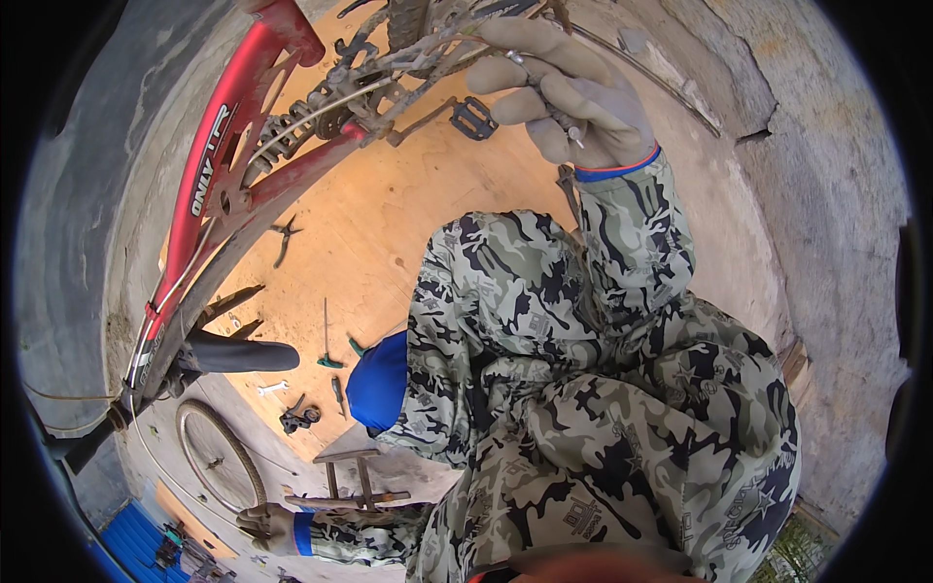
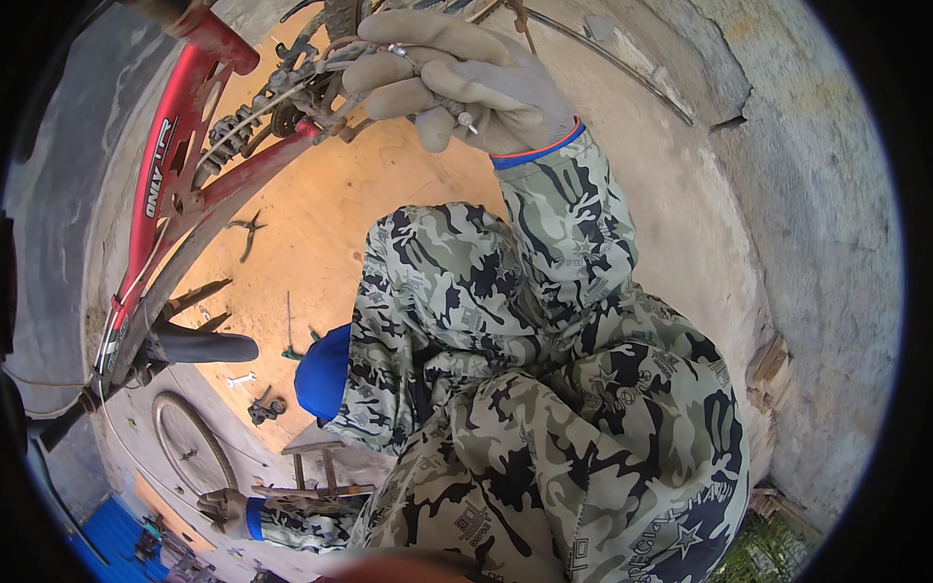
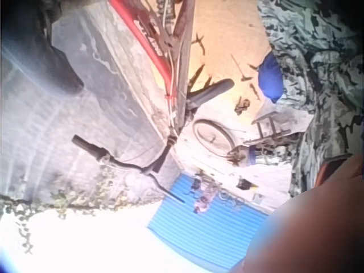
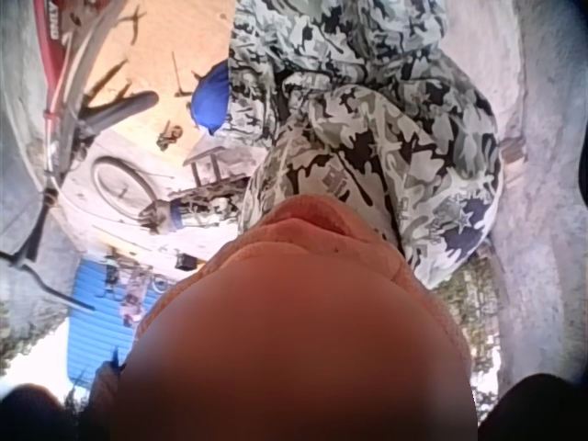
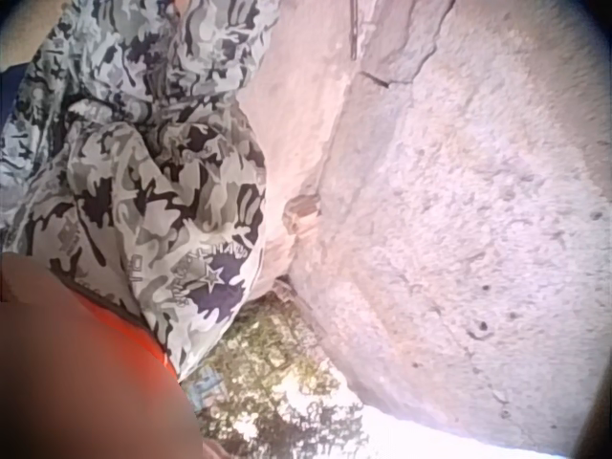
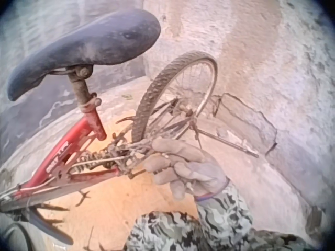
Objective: The person repairs the rear brake cable on a red mountain bike. They use pliers to cut the cable, then thread the cable through the brake mechanism and handlebar housing, and finally secure it with a ferrule and bolt.
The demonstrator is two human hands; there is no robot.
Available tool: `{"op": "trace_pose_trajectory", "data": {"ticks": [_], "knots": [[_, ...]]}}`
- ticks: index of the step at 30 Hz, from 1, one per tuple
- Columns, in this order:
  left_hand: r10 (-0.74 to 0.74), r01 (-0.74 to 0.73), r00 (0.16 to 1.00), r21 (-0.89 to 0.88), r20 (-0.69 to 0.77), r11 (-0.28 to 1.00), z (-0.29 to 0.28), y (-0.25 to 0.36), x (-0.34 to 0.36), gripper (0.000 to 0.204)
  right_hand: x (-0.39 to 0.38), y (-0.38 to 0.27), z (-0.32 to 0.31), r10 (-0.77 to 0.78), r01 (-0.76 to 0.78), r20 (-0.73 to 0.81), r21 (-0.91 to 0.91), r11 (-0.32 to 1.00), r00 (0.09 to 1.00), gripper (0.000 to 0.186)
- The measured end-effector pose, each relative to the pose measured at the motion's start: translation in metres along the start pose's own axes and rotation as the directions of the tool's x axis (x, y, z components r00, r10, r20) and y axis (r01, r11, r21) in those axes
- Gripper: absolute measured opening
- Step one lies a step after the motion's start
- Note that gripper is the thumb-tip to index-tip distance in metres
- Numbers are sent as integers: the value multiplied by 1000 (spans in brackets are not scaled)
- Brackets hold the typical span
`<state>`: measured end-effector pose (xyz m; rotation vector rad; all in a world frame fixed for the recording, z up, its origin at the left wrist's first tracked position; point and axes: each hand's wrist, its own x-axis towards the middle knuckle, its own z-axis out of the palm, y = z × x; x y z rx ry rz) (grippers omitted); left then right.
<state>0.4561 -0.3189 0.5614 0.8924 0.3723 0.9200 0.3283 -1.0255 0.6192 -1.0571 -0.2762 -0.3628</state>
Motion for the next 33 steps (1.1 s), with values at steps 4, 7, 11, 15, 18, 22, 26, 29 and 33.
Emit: {"op": "trace_pose_trajectory", "data": {"ticks": [4,7,11,15,18,22,26,29,33], "knots": [[-3,3,1000,-11,-2,1000,-1,2,7,37,-8,3,5,15,-18,-109,-21,1000,994,52],[8,-9,1000,-23,-20,1000,-6,9,14,37,-8,8,7,-20,23,-49,46,999,999,56],[18,-20,999,-57,-39,998,-12,20,22,36,-4,12,6,-41,41,-3,34,999,999,57],[17,-23,998,-91,-66,996,-26,30,32,36,-2,11,3,-50,49,19,52,997,999,57],[20,-25,999,-178,-27,984,-54,50,49,36,2,20,10,-21,20,2,62,998,1000,57],[127,-140,988,-149,-88,979,-102,83,69,36,10,38,24,8,-10,-96,-22,1000,995,67],[399,-423,889,-74,-224,903,-109,97,60,42,0,42,23,184,-185,-269,22,982,945,56],[616,-598,733,156,-288,786,-78,98,26,44,-6,44,10,129,-110,-181,110,988,975,56],[913,-781,399,488,-89,389,-19,129,-20,39,-13,42,17,78,-109,-336,-76,991,939,48]]}}
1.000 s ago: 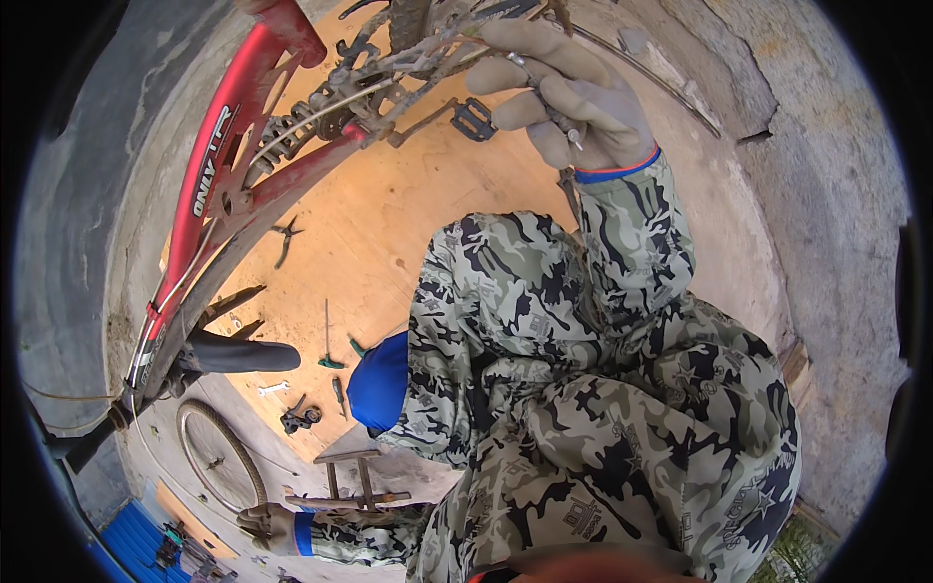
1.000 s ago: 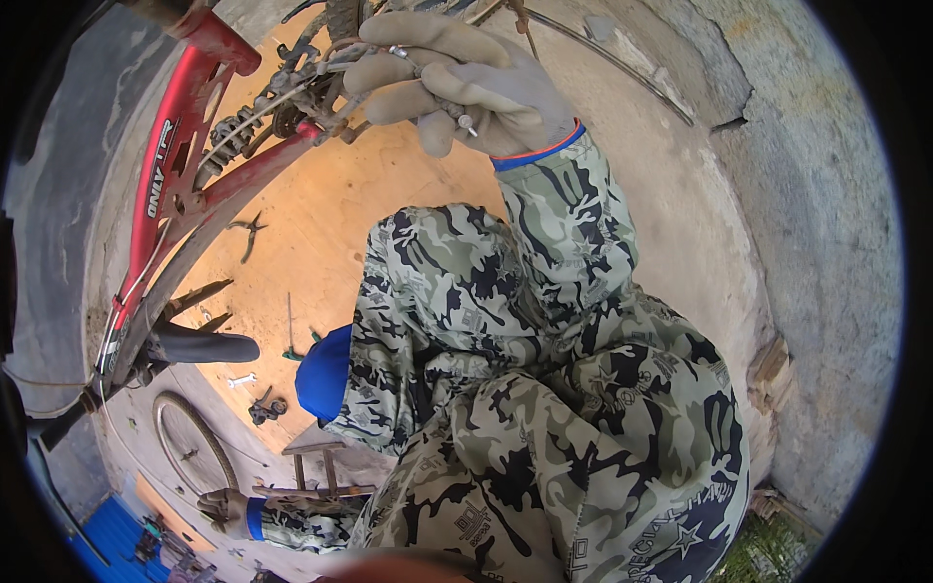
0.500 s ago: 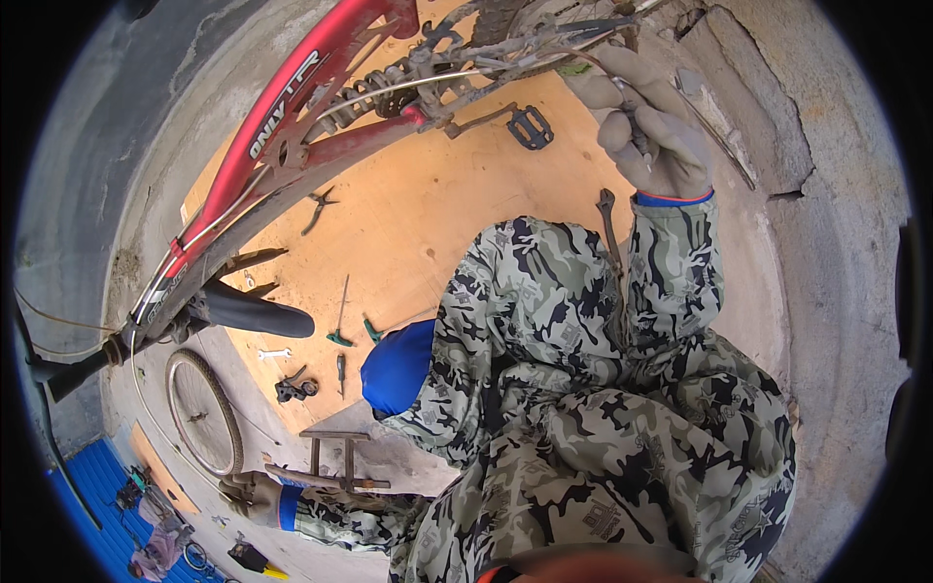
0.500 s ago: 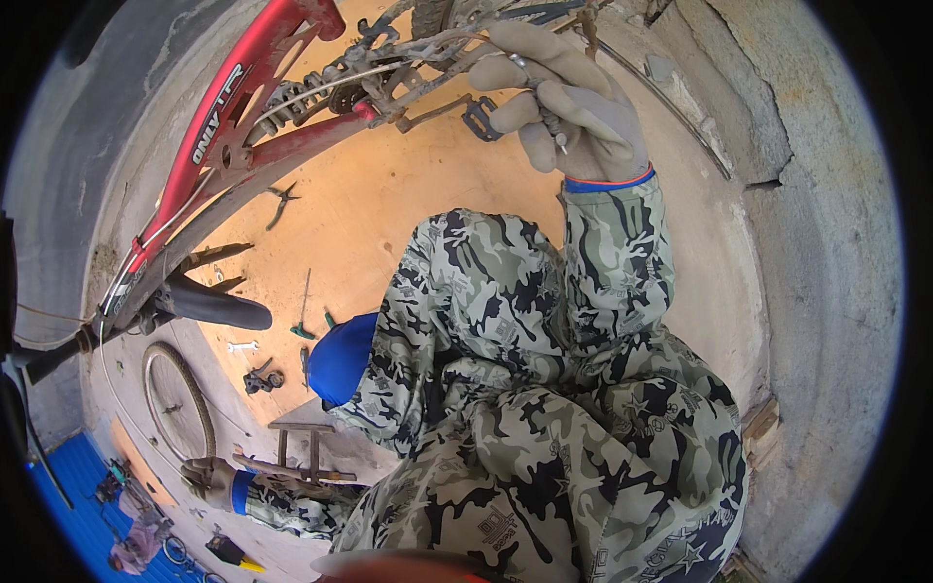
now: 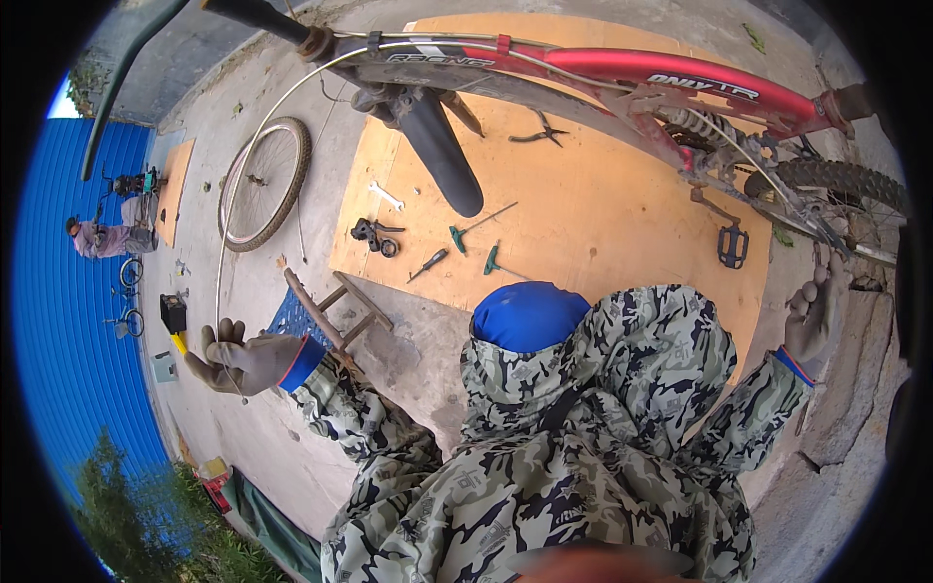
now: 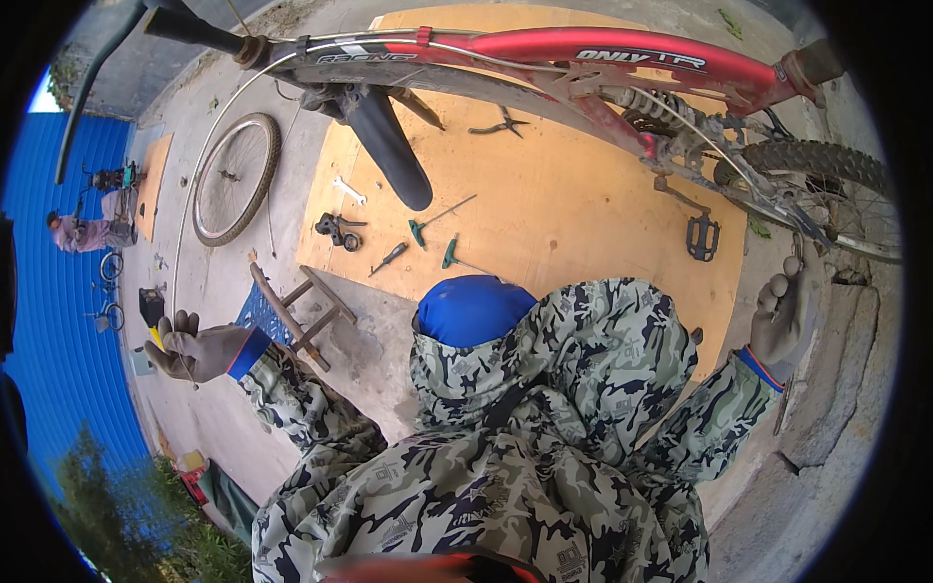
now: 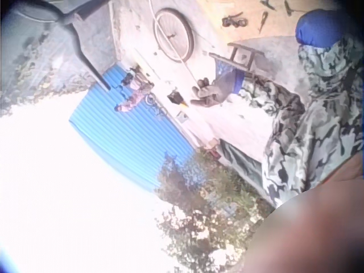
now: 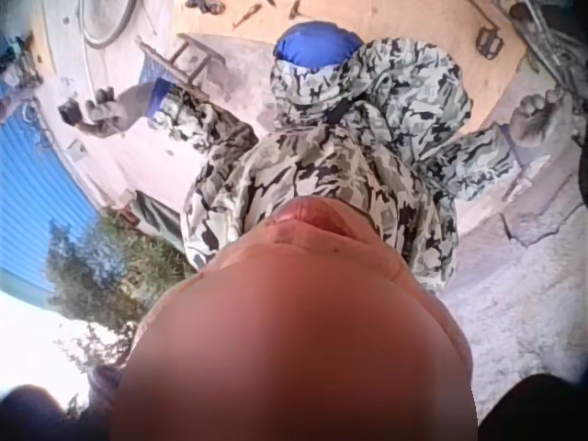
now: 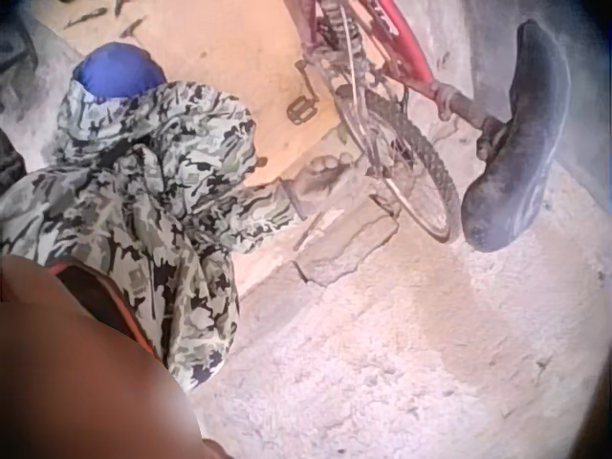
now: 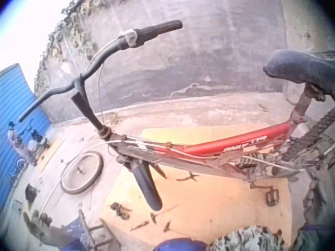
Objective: The person repairs the rear brake cable on a red mountain bike. They use pliers to cut the cable, then thread the cable through the brake mechanism and handlebar housing, and finally secure it with a ferrule and bolt.
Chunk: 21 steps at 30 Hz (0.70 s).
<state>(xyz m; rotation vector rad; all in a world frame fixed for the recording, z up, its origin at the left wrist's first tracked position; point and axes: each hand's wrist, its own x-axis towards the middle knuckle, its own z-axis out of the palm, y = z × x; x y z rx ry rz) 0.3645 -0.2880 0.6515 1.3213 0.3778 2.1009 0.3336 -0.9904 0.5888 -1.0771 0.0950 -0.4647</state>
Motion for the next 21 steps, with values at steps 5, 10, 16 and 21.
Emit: {"op": "trace_pose_trajectory", "data": {"ticks": [5,10,16,21], "knots": [[214,-56,790,-280,575,958,18,81,-36,27,-28,-13,80,-84,94,55,-222,970,995,39],[194,-14,260,-197,946,980,52,138,-77,17,-55,-5,170,-74,118,187,-238,964,980,37],[286,85,117,-297,951,951,63,160,-99,28,-44,9,223,-118,224,415,-215,951,902,43],[444,139,277,-492,852,859,57,139,-113,66,-41,14,239,-136,236,471,-162,958,871,40]]}}
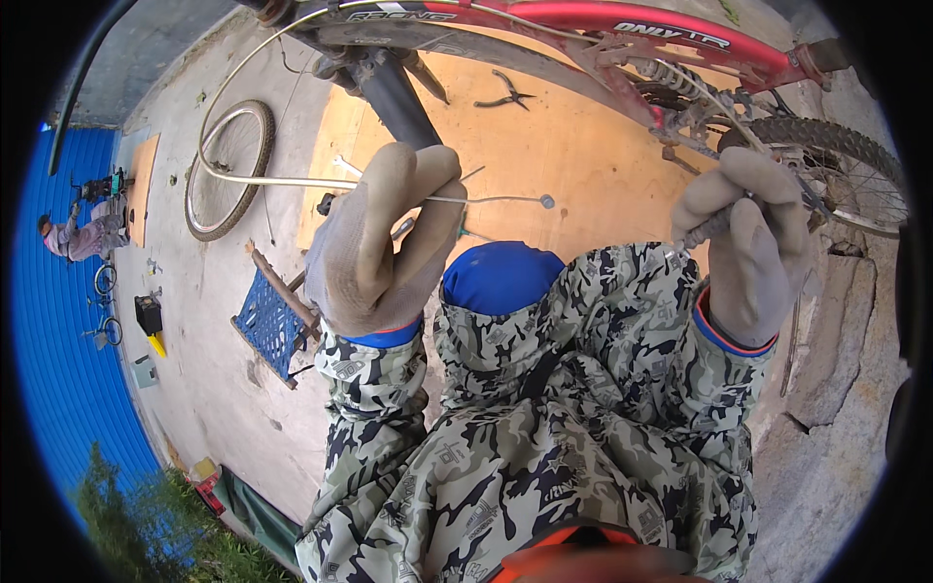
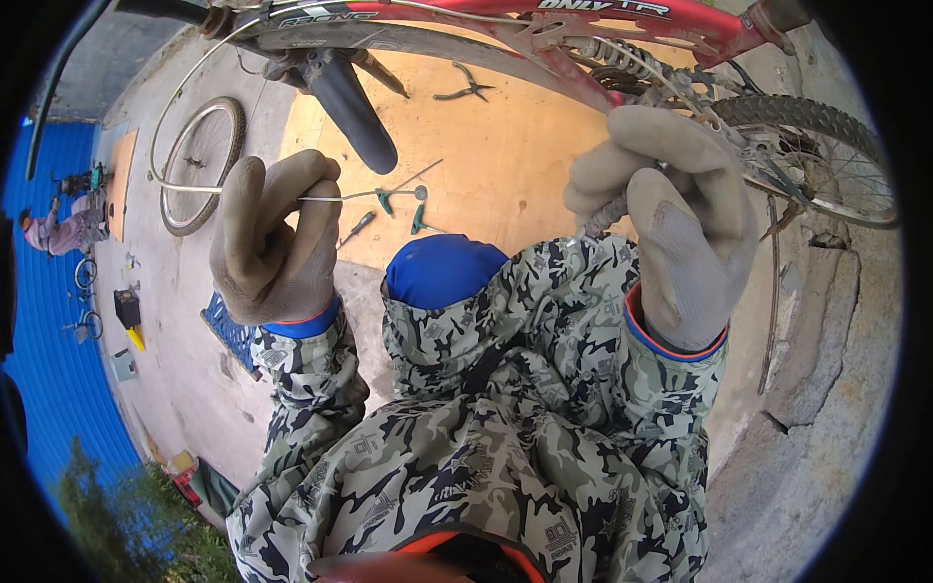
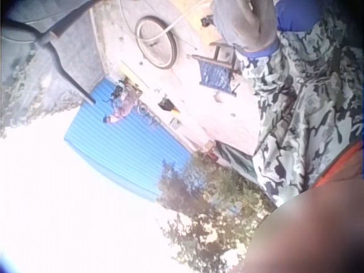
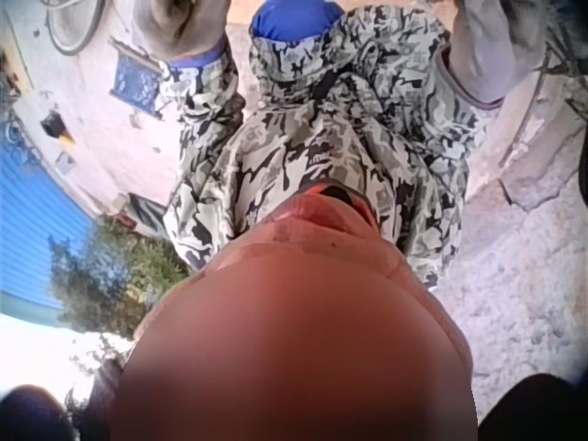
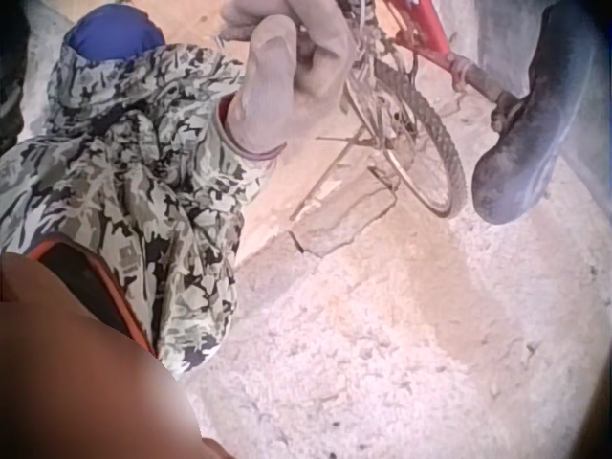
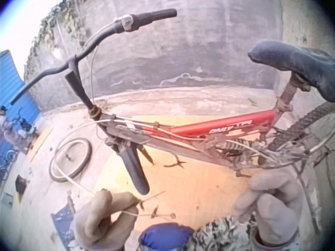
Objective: The person repairs the rear brake cable on a red mountain bike. They use pliers to cut the cable, then thread the cable through the brake mechanism and handlebar housing, and finally secure it with a ferrule and bolt.
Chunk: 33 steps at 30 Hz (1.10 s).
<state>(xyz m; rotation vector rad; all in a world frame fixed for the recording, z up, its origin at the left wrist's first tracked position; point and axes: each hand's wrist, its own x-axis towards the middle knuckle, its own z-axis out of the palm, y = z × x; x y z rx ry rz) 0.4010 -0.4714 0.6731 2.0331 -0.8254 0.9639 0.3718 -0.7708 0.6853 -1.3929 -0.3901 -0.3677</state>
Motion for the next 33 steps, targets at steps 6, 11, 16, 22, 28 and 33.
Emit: {"op": "trace_pose_trajectory", "data": {"ticks": [6,11,16,22,28,33], "knots": [[11,-11,1000,-70,10,997,19,0,-7,81,-2,-3,14,53,-66,-75,-175,982,996,35],[6,-6,1000,-82,-3,997,25,6,-3,80,2,17,29,82,-11,206,-325,946,975,36],[2,-2,999,-1,55,1000,40,10,-11,78,2,29,30,60,61,270,-419,906,961,34],[-132,148,985,-150,114,977,40,6,-18,78,1,30,33,30,57,234,-354,934,972,18],[-209,227,973,-257,94,939,40,7,-25,74,0,35,36,-49,142,288,-312,939,956,22],[-261,270,963,-201,69,942,44,11,-23,61,-3,38,35,-81,177,320,-285,942,944,24]]}}
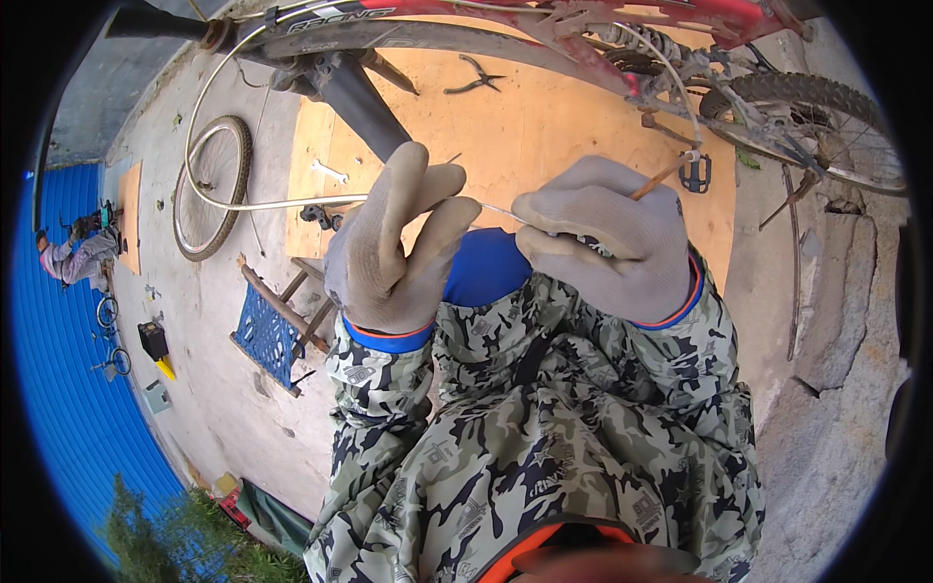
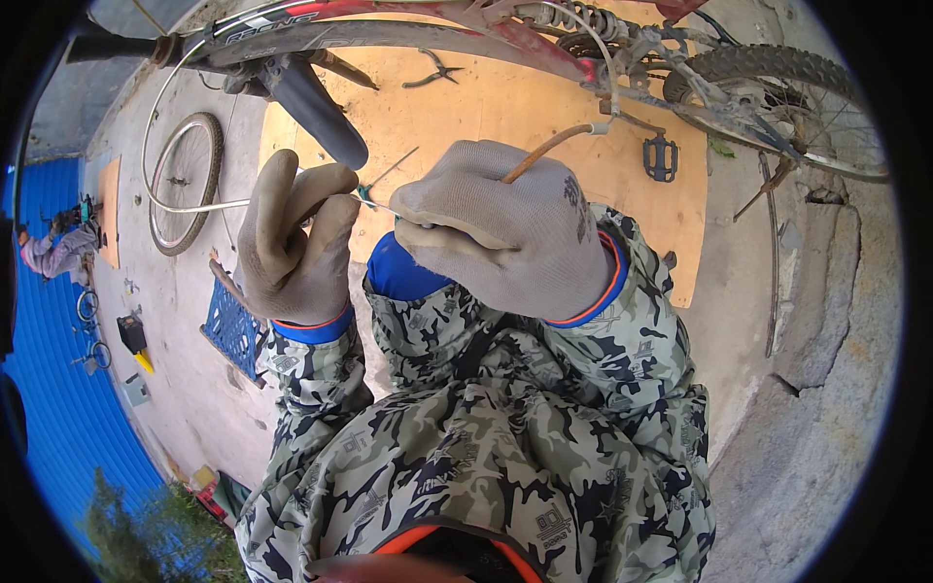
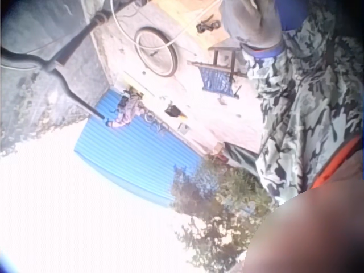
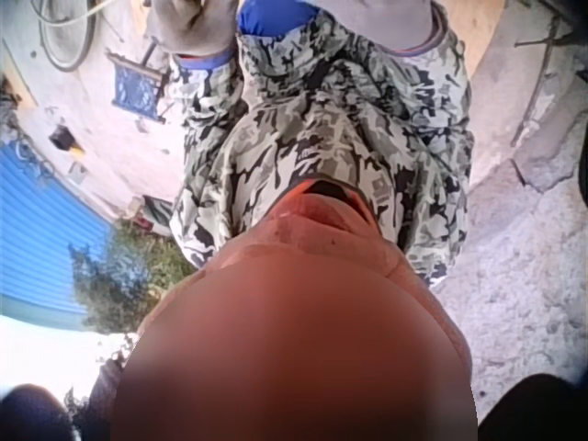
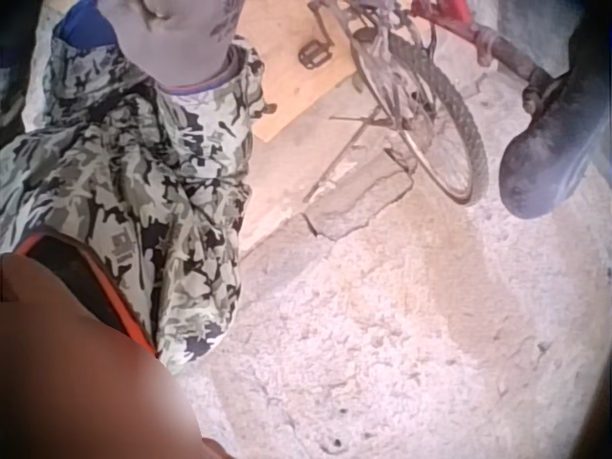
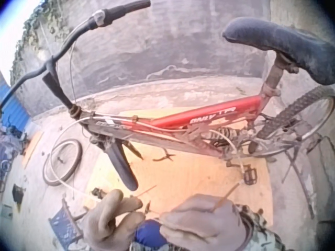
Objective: The person repairs the rear brake cable on a red mountain bike. They use pliers to cut the cable, then thread the cable through the brake mechanism and handlebar housing, and finally secure it with a ferrule and bolt.
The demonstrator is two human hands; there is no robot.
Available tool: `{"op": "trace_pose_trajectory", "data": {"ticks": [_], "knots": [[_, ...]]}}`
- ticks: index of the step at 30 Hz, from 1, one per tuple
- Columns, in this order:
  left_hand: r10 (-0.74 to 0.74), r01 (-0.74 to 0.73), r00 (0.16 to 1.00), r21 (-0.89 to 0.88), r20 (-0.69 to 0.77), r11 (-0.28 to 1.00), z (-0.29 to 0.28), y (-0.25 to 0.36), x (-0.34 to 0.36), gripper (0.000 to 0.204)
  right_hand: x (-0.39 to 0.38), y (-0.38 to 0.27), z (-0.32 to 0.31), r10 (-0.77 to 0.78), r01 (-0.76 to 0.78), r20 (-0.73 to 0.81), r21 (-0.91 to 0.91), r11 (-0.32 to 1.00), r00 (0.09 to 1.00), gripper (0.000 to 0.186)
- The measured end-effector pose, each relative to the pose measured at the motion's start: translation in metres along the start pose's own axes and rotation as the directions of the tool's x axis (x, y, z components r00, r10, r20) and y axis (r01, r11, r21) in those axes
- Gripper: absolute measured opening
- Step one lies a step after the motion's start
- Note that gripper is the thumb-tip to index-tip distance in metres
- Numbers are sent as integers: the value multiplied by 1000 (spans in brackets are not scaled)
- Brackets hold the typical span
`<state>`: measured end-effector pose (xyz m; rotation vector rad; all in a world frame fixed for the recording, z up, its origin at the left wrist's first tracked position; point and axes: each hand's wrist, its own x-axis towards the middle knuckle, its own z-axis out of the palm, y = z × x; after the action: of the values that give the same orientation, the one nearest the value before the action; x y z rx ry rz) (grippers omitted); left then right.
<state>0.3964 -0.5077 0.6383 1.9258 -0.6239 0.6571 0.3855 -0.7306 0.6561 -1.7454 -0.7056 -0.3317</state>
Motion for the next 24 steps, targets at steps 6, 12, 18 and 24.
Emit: {"op": "trace_pose_trajectory", "data": {"ticks": [6,12,18,24], "knots": [[83,-83,997,84,11,993,7,2,2,46,-4,10,4,-46,45,26,31,999,999,24],[43,-63,993,197,109,978,12,10,12,38,0,10,14,-39,39,-9,9,999,999,21],[223,-229,973,245,53,942,-5,10,33,36,11,-10,0,153,-156,-91,-27,987,984,16],[314,-299,948,465,46,834,-38,2,9,39,2,-16,-10,199,-197,-222,29,980,955,20]]}}
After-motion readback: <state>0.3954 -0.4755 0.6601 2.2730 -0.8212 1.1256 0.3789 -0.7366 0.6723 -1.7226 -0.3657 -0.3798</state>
